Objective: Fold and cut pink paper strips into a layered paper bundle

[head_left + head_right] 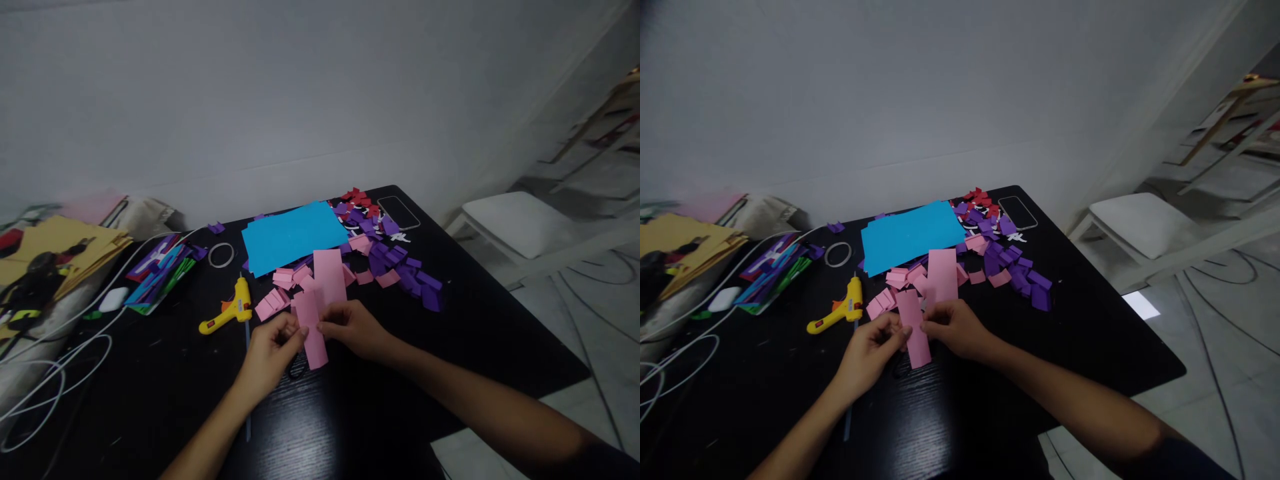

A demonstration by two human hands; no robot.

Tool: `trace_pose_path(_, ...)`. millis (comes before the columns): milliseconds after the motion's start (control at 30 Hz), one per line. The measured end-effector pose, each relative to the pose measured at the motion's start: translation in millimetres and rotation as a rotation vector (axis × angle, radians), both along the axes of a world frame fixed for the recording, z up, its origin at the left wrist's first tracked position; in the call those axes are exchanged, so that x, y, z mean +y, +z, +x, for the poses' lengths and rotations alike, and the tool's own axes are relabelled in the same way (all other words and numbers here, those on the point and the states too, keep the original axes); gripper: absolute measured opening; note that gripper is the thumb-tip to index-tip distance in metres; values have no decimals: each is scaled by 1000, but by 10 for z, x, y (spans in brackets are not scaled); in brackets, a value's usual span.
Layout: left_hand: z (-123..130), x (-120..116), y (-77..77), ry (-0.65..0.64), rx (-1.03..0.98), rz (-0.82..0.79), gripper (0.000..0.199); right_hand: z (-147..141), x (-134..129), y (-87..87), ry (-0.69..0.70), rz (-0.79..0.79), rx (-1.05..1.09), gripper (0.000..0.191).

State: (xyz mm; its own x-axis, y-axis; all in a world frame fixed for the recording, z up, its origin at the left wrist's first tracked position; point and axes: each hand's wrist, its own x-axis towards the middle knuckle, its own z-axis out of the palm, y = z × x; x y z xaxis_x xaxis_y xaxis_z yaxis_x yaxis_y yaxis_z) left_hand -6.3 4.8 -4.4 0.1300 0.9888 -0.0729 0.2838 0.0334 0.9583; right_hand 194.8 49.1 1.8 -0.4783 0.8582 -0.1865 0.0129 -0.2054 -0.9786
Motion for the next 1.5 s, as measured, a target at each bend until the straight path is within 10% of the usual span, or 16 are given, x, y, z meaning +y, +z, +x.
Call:
trace_pose_path(233, 7, 10, 35, 28, -36, -4, 33, 5, 8, -41, -1, -167, 125, 29)
trace_pose_path(800, 27, 16, 146, -46, -44, 8, 47, -20, -77, -50, -65, 190, -68, 31)
trace_pose_path(1500, 46, -8, 129, 42, -10, 67, 36, 8, -63, -89, -33, 250, -40, 23)
